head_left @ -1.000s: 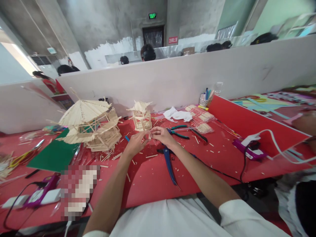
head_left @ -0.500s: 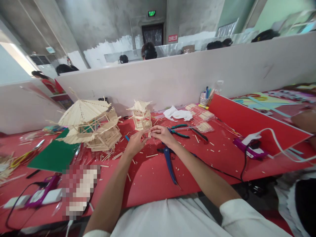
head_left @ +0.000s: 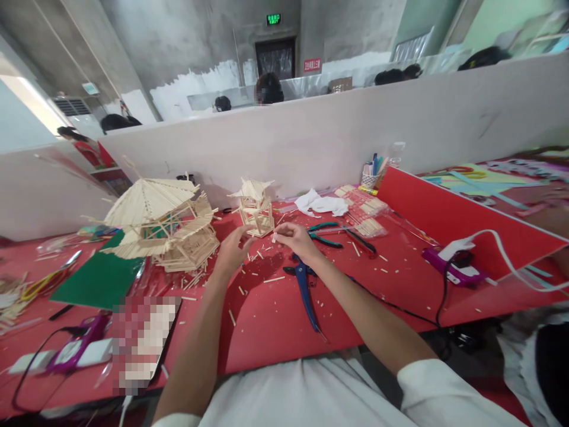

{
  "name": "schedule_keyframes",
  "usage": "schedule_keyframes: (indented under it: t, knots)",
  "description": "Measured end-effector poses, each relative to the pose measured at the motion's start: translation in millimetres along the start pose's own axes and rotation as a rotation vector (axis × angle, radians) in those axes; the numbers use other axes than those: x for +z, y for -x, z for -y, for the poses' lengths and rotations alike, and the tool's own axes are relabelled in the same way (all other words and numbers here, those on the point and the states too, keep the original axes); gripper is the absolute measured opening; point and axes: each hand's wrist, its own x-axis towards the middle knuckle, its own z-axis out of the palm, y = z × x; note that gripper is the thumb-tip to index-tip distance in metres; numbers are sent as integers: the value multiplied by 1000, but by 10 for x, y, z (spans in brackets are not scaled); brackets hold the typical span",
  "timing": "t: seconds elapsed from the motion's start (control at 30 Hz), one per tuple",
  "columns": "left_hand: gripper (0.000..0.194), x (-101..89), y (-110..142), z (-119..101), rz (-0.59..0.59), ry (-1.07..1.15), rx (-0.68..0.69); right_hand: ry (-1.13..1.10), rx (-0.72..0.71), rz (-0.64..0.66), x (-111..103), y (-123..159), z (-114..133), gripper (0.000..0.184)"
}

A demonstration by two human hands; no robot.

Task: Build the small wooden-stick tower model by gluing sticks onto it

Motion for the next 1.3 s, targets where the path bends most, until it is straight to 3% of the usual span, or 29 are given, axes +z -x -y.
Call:
schedule_keyframes:
  t: [0.1,0.23,0.4,0.6,0.9,1.03,1.3]
  knots:
    - [23,-165,-44,99,-3,-71,-47,-59,31,-13,-13,6,8,30]
    - [22,-279,-53,264,209,-220,-201,-120,66,7,2,25,20,29]
    - [21,-242,-9,436,400,-347,-283,-132,62,18,27,30,30,31]
    - [18,-236,30,444,378,-373,-375,-100,62,31,40,36,48,29]
    - [7,-278,62,392,396,-611,-546,-43,70,19,47,35,76,27]
    - [12,-268,80,410,433,-646,-479,-41,84,41,57,36,57,25]
    - [25,-220,37,345,462,-504,-326,-22,70,30,54,15,33,25]
